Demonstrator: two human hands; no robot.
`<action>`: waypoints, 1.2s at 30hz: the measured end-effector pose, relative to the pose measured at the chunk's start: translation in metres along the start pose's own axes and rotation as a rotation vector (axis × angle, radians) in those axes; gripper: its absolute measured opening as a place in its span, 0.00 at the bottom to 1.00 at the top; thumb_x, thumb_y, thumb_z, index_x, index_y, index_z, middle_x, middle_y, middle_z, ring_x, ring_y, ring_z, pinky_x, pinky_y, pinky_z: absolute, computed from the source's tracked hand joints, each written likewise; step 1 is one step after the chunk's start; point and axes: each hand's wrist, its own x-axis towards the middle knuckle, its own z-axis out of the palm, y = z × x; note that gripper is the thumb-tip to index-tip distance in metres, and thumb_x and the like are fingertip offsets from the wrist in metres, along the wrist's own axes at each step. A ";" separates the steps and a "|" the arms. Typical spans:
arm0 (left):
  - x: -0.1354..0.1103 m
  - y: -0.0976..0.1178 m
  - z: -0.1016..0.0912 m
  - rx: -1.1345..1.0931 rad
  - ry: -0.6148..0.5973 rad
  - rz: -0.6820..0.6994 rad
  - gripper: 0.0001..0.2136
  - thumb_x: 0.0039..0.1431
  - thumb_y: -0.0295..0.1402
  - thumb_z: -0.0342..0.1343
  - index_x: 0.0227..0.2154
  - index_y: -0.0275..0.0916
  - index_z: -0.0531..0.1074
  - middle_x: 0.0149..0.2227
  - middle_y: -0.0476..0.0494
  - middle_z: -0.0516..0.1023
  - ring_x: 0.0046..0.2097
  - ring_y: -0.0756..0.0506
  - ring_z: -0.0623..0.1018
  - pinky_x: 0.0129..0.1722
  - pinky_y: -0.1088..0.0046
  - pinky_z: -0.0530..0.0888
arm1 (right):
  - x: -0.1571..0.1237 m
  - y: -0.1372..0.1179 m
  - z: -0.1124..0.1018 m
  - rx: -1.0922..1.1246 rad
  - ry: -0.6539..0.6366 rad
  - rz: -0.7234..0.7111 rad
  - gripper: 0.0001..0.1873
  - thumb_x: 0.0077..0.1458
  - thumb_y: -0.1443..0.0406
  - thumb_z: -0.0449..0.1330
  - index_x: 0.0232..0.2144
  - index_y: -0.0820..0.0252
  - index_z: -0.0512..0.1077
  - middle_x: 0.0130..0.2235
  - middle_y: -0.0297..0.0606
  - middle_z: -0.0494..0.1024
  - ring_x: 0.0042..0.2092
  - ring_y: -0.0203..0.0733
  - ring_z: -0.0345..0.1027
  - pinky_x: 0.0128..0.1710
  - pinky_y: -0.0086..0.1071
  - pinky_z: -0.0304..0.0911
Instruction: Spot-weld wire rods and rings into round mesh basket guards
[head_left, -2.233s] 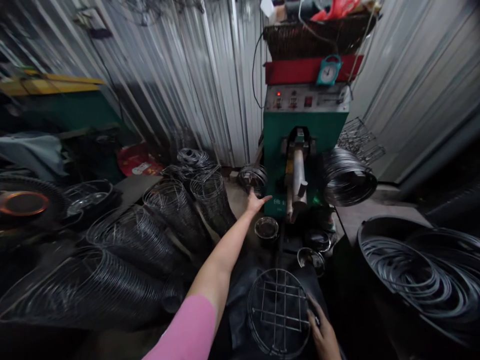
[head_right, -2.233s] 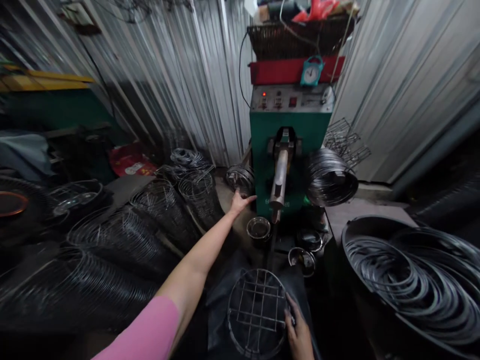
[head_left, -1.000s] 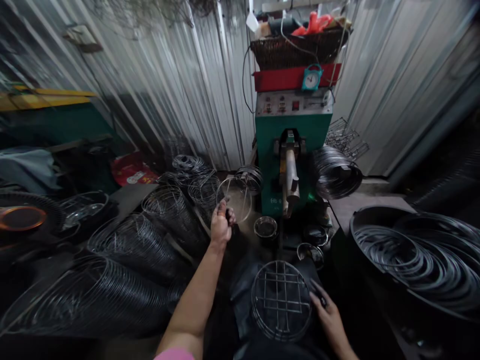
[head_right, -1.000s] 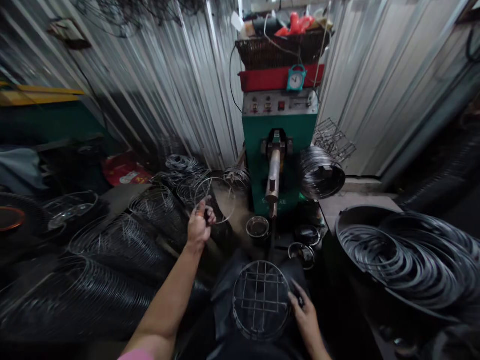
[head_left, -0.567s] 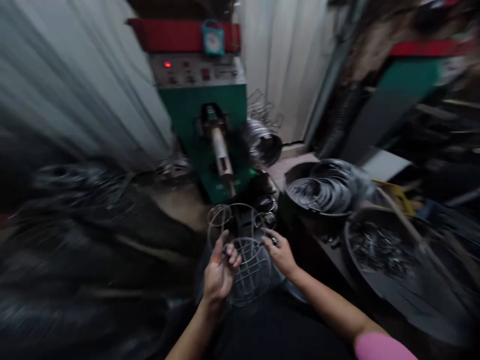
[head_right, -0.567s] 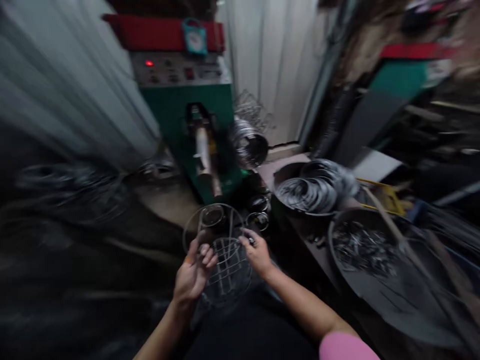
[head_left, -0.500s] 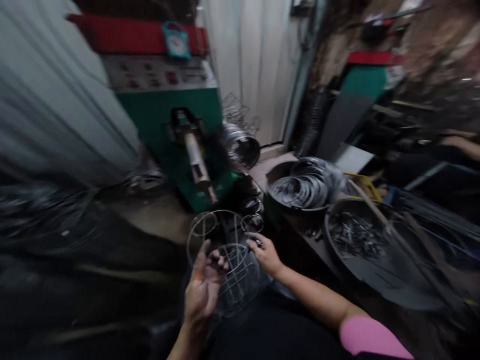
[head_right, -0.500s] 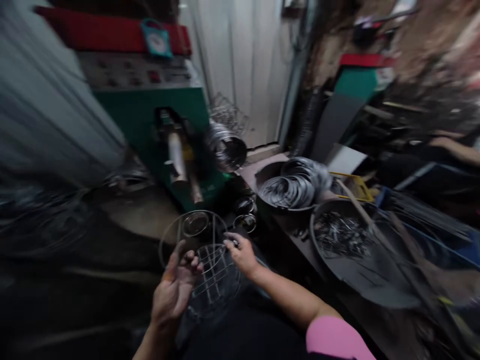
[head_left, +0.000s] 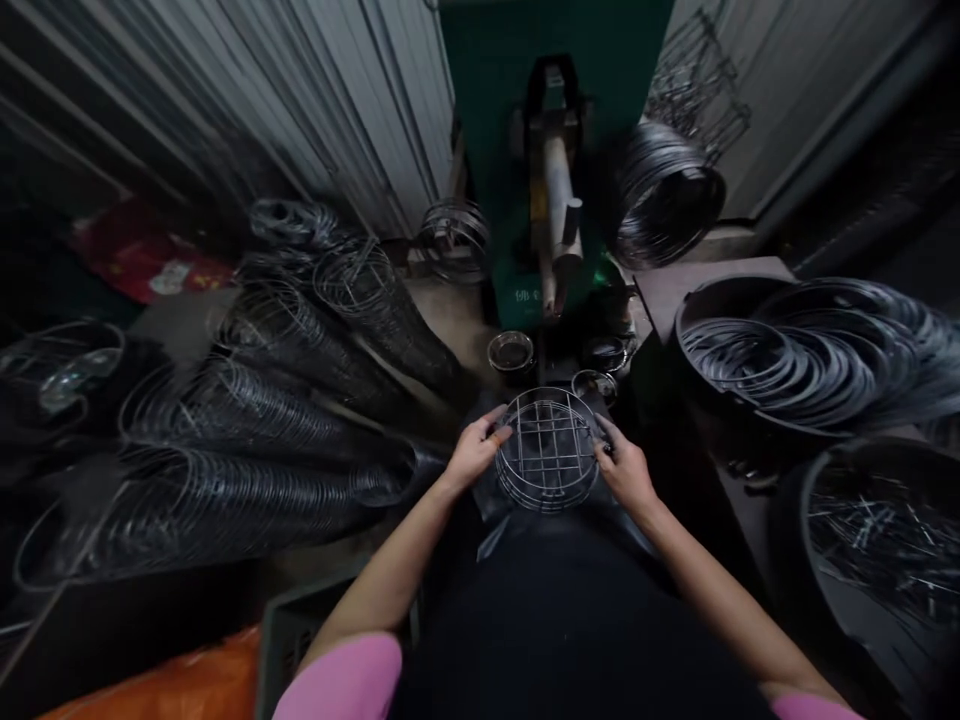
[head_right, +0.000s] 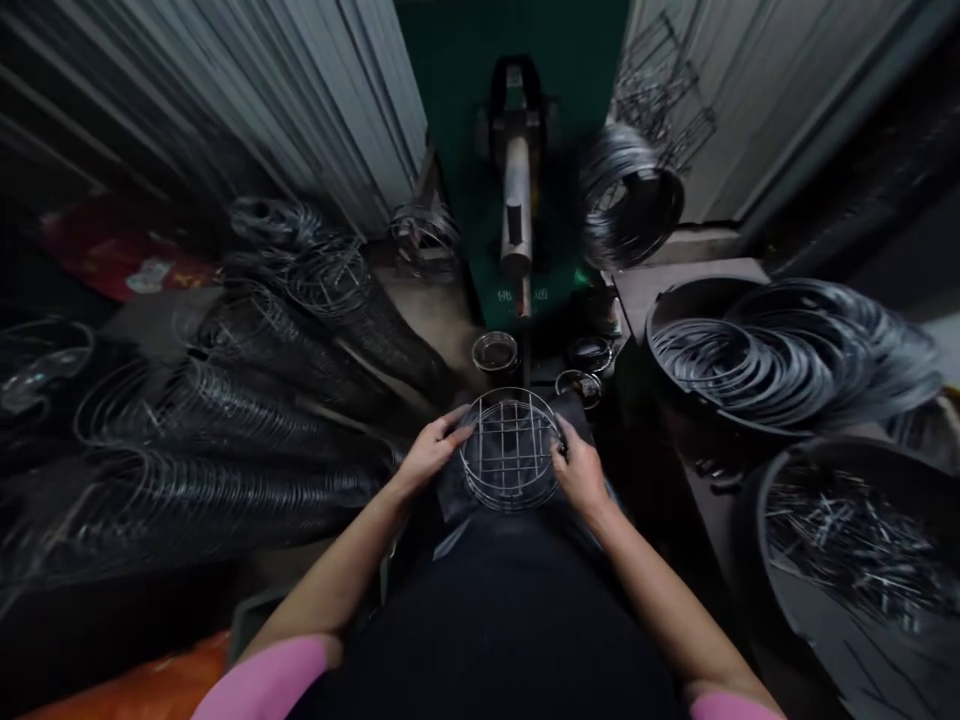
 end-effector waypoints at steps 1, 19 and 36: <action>-0.001 -0.002 0.000 0.031 -0.010 0.002 0.22 0.52 0.35 0.54 0.51 0.37 0.68 0.52 0.43 0.72 0.53 0.41 0.70 0.56 0.63 0.64 | -0.001 0.000 0.001 -0.021 -0.007 0.003 0.26 0.52 0.61 0.50 0.52 0.66 0.65 0.43 0.46 0.77 0.42 0.47 0.72 0.43 0.37 0.65; -0.004 -0.020 0.000 0.043 -0.131 0.023 0.22 0.53 0.38 0.53 0.52 0.39 0.67 0.55 0.46 0.68 0.58 0.43 0.66 0.60 0.63 0.58 | -0.007 0.009 0.000 -0.134 -0.071 0.012 0.23 0.52 0.61 0.50 0.49 0.63 0.68 0.37 0.44 0.78 0.34 0.45 0.73 0.36 0.34 0.66; -0.015 -0.004 -0.009 0.688 -0.349 0.064 0.56 0.32 0.55 0.63 0.62 0.40 0.42 0.60 0.33 0.58 0.59 0.34 0.62 0.55 0.61 0.61 | -0.015 0.016 -0.009 -0.184 -0.279 0.007 0.46 0.39 0.49 0.64 0.58 0.63 0.58 0.39 0.47 0.76 0.40 0.51 0.72 0.38 0.38 0.66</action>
